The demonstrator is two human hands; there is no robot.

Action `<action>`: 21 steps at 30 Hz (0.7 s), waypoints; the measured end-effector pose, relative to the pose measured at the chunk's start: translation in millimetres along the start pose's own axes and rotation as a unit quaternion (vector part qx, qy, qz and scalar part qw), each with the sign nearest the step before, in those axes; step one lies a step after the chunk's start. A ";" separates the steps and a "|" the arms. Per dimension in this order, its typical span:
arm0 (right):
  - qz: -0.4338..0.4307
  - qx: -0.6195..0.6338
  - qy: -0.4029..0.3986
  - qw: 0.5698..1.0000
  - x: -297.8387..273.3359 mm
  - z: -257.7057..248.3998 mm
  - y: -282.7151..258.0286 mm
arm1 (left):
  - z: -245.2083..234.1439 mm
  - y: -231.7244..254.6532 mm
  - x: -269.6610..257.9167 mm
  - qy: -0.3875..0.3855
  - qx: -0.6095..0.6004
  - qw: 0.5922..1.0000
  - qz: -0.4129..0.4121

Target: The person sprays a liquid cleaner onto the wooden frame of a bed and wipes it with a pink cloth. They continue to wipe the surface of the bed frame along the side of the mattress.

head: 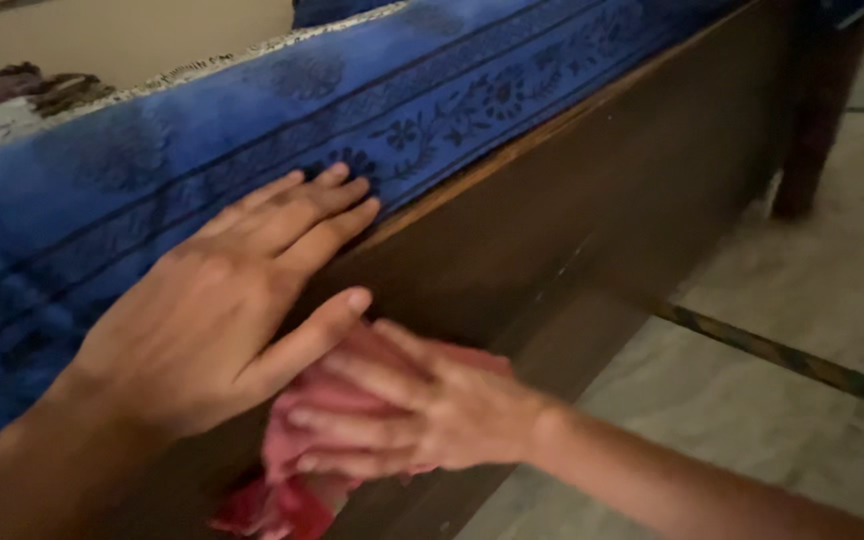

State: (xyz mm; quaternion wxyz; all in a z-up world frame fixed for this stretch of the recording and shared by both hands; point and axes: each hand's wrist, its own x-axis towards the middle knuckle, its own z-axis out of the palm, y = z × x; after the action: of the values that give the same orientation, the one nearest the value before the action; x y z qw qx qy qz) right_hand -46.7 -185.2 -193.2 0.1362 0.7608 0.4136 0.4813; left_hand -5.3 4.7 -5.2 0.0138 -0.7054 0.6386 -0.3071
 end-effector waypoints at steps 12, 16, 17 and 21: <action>0.180 -0.080 0.081 0.977 -112.3 -15.4 125.2 | 16.5 -0.2 18.8 -0.036 0.150 0.988 0.031; 0.283 -0.063 0.096 0.952 -154.5 -25.8 160.0 | 28.0 -3.3 19.2 -0.064 0.204 0.977 0.027; 0.319 -0.058 0.103 0.940 -165.4 -28.8 168.5 | 30.2 -2.7 20.4 -0.067 0.214 0.974 0.023; 0.407 -0.039 0.147 0.901 -210.1 -32.8 192.1 | 38.0 5.7 36.1 -0.085 0.220 0.972 -0.011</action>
State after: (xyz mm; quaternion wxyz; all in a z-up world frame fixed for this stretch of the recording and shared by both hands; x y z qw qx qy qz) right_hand -19.6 -470.4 -190.6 -0.1040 0.7776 0.0640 0.6168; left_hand 6.7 -43.3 -23.3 0.2189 -0.7156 0.5443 -0.3792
